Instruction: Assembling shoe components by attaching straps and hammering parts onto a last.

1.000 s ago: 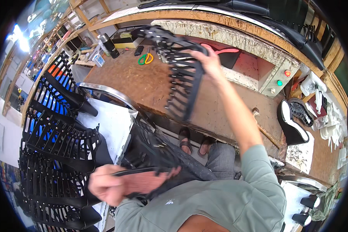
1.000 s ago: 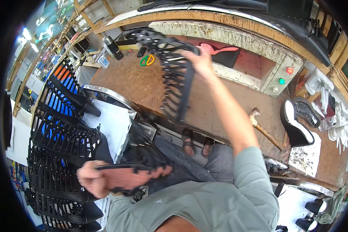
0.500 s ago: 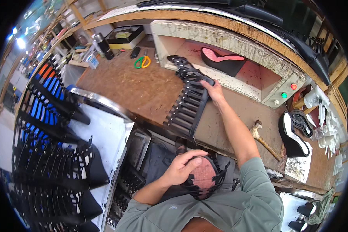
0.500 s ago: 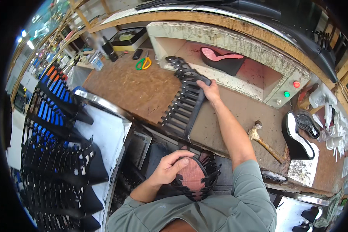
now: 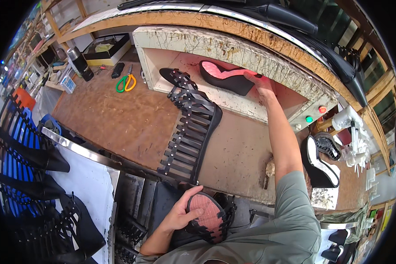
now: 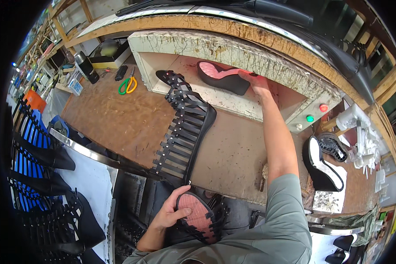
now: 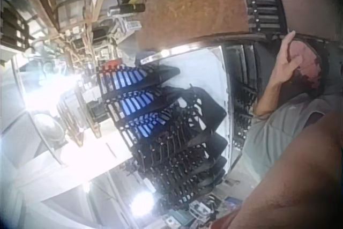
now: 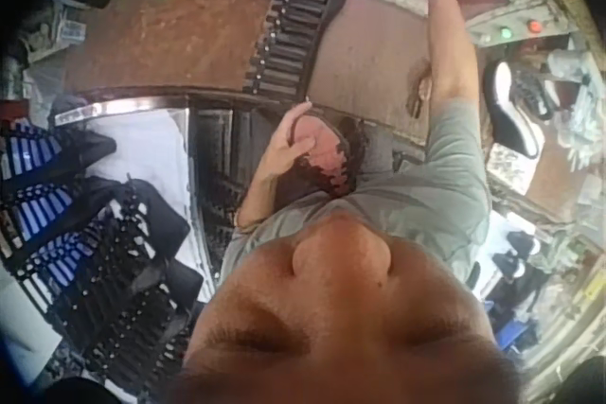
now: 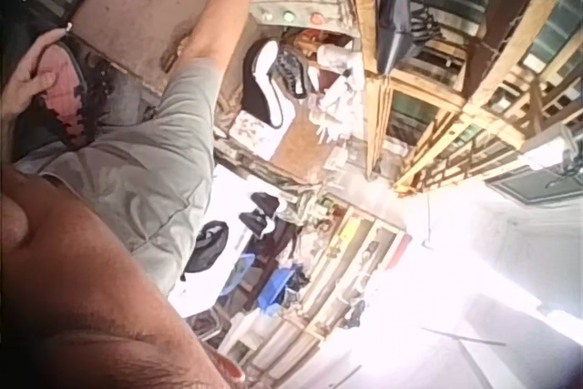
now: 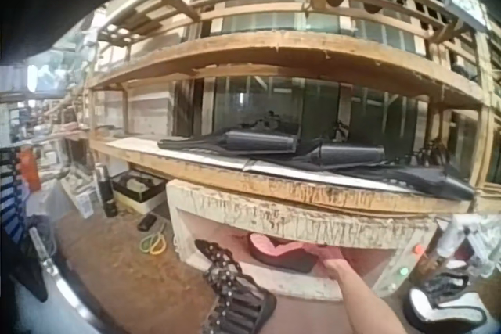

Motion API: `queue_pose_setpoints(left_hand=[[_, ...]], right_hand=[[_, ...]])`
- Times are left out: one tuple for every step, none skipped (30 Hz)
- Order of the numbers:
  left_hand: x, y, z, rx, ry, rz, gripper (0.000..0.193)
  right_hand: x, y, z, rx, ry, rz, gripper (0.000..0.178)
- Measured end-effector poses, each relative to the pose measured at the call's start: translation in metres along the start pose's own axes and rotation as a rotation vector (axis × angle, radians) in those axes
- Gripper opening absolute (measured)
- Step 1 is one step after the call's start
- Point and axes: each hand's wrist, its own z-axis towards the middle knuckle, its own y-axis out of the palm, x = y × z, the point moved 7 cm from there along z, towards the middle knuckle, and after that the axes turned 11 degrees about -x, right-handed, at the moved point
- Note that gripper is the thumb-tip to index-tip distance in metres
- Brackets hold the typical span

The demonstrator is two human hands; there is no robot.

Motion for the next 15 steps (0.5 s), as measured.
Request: queue_pose_setpoints(left_hand=[[0.001, 0.003, -0.003, -0.012, 0.006, -0.007, 0.063], [0.001, 0.004, -0.004, -0.008, 0.001, -0.009, 0.063], [0.001, 0.002, -0.003, 0.024, -0.007, 0.000, 0.064], [-0.001, 0.001, -0.007, 0.062, -0.022, 0.004, 0.064], [-0.002, 0.005, -0.008, 0.063, -0.032, -0.056, 0.065], [-0.001, 0.007, -0.011, 0.079, -0.003, 0.017, 0.067], [-0.001, 0.009, -0.013, 0.089, 0.022, 0.088, 0.068], [0.000, 0.012, -0.018, 0.116, 0.045, 0.117, 0.069], [0.004, 0.015, -0.022, 0.146, 0.068, 0.147, 0.070], [0.010, 0.024, -0.022, 0.117, 0.048, 0.137, 0.070], [0.012, 0.026, -0.024, 0.129, 0.095, 0.270, 0.068], [0.016, 0.033, -0.025, 0.124, 0.078, 0.223, 0.066], [0.024, 0.041, -0.025, 0.115, 0.063, 0.176, 0.064], [0.030, 0.045, -0.026, 0.128, 0.084, 0.174, 0.063], [0.038, 0.052, -0.024, 0.128, 0.105, 0.168, 0.062]], right_hand=[[-0.001, 0.000, -0.001, -0.006, -0.010, -0.038, 0.066], [-0.004, -0.002, -0.004, 0.036, -0.046, -0.066, 0.062], [-0.003, -0.004, -0.008, 0.037, -0.039, -0.063, 0.062], [-0.008, -0.007, -0.021, 0.105, -0.128, 0.046, 0.052], [-0.012, -0.014, -0.038, 0.179, -0.213, 0.154, 0.043], [-0.016, -0.012, -0.061, 0.117, -0.068, 0.182, 0.040], [-0.015, -0.021, -0.085, 0.221, 0.018, 0.200, 0.043], [-0.029, -0.022, -0.114, 0.236, -0.099, 0.185, 0.047], [-0.054, -0.014, -0.151, 0.206, -0.077, 0.292, 0.055], [-0.063, -0.018, -0.185, 0.184, -0.101, 0.312, 0.050], [-0.065, -0.021, -0.214, 0.148, -0.119, 0.299, 0.048], [-0.061, -0.022, -0.243, 0.127, -0.161, 0.243, 0.048], [-0.057, -0.024, -0.270, 0.110, -0.204, 0.187, 0.047], [-0.054, -0.016, -0.294, 0.077, -0.206, 0.143, 0.048], [-0.056, -0.009, -0.318, 0.054, -0.207, 0.092, 0.049]])
